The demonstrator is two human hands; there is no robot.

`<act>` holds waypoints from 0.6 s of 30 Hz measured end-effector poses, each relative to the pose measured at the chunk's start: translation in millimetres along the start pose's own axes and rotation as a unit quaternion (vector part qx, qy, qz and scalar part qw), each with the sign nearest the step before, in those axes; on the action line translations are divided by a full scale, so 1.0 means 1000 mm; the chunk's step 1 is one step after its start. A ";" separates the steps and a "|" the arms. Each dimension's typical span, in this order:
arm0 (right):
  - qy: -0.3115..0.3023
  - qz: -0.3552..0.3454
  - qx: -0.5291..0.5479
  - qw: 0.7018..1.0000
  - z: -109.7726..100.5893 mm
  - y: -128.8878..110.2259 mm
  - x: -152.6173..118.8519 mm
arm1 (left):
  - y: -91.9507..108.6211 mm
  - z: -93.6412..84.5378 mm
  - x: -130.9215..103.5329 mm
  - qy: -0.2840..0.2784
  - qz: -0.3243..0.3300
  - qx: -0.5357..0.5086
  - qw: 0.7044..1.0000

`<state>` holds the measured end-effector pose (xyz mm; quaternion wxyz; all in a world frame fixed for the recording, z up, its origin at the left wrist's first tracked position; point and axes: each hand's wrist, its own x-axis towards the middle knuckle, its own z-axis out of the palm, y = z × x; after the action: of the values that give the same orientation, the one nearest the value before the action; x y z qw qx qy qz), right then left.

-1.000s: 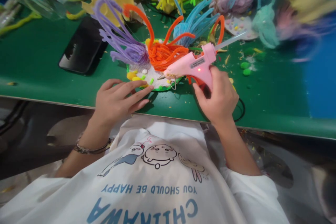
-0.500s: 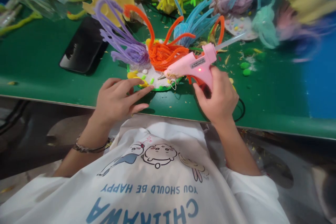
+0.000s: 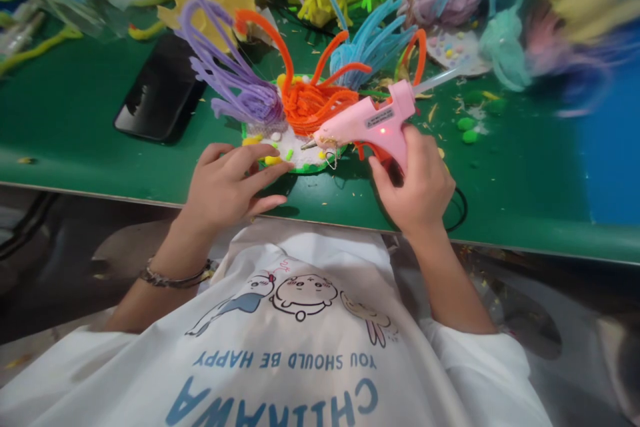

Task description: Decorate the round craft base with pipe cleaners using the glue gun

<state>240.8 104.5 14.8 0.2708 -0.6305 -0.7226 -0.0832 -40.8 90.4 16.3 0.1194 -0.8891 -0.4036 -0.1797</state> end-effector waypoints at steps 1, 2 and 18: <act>-0.001 0.000 0.002 1.000 -0.001 -0.001 0.000 | 0.000 0.000 0.002 -0.004 -0.020 -0.015 1.000; -0.002 0.002 0.002 1.000 -0.001 -0.001 0.001 | 0.000 -0.001 0.005 -0.008 -0.048 -0.029 0.998; 0.049 0.050 0.048 0.996 0.000 0.004 0.001 | 0.006 -0.020 0.062 -0.203 -0.163 -0.064 0.963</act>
<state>244.4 105.7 14.6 0.3398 -0.6473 -0.6791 -0.0658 -3.0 121.9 59.5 -0.0537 -0.8347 -0.5467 -0.0379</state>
